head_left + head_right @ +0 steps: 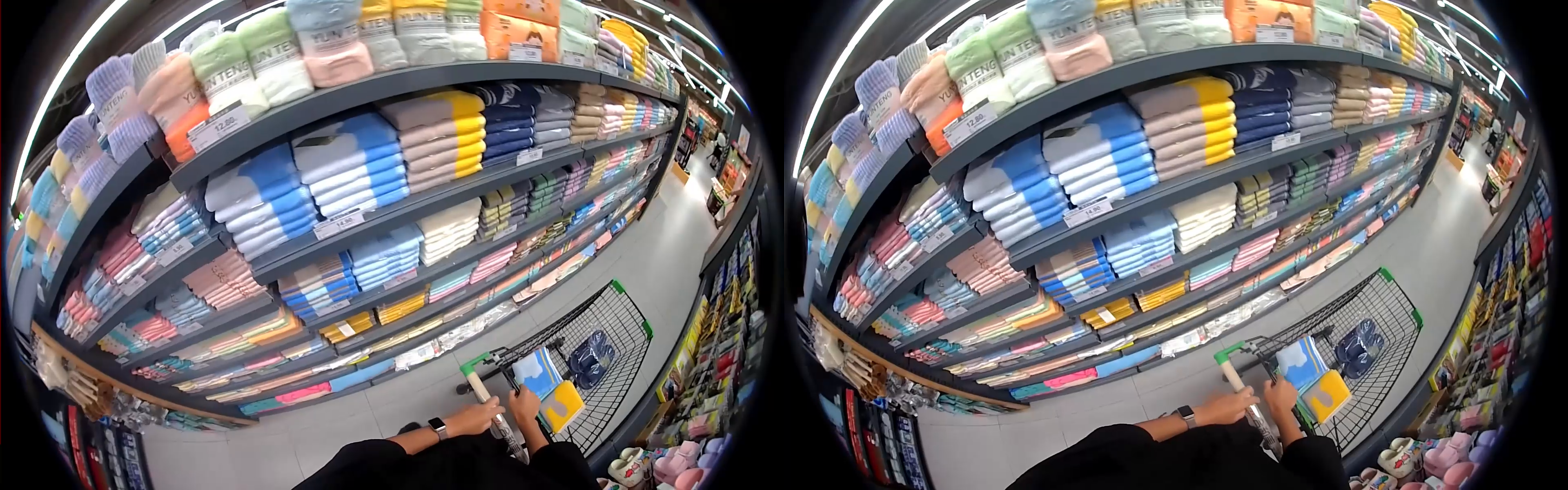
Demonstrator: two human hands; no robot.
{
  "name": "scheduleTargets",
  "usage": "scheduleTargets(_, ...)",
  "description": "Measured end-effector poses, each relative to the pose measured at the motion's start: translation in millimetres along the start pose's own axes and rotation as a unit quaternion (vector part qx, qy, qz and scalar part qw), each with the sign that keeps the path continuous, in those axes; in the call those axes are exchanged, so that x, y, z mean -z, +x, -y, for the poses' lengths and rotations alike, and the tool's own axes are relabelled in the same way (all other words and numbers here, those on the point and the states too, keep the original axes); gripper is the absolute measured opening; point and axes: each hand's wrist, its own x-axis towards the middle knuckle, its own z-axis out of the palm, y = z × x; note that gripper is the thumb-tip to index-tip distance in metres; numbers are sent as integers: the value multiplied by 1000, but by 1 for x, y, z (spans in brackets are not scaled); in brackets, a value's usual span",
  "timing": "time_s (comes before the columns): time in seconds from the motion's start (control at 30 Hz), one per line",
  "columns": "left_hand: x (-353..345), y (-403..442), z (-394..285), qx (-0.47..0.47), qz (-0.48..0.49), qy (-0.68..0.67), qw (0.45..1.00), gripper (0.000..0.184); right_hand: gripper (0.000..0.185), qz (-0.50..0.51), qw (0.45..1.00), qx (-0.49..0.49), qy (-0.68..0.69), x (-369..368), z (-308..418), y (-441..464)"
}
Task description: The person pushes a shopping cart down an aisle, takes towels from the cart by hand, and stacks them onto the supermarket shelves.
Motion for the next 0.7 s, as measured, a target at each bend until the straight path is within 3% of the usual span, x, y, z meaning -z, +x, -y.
scheduleTargets(0.2, -19, -9, 41, -49, -1, -4, 999, 33, 33, 17, 999, -27, -21, -14, 10, -8)
scheduleTargets(0.27, 2, -16, 25, -41, -8, -35, 998, 29, 40, 46, 998, -27, 16, -19, 5, -9)
scheduleTargets(0.3, 3, -16, 28, -74, -27, -40, 996, 28, 43, 101, 993, -51, 31, -16, 3, -5)
scheduleTargets(0.33, 14, -16, 19, -39, 5, -49, 998, 29, 45, 156, 986, -27, 55, -36, -22, 8)
scheduleTargets(0.37, 19, -14, 14, -21, 20, -54, 998, 28, 46, 241, 967, -13, 81, -6, -12, 16)
scheduleTargets(0.43, 28, -12, 6, 18, 49, -39, 998, 29, 42, 303, 933, -24, 191, 27, -22, 39)
scheduleTargets(0.47, 27, -11, 7, 12, 50, -41, 998, 30, 38, 231, 899, -65, 365, 21, -41, 49)
scheduleTargets(0.53, 26, -12, 16, 6, 42, -39, 998, 32, 31, 143, 828, -202, 503, 17, -74, 70)
scheduleTargets(0.6, 29, -12, 14, 26, 58, -31, 997, 34, 31, 117, 836, -265, 467, -10, -127, 88)
scheduleTargets(0.7, 34, -7, 8, 87, 99, -13, 991, 35, 28, 96, 740, -417, 520, -60, -186, 99)
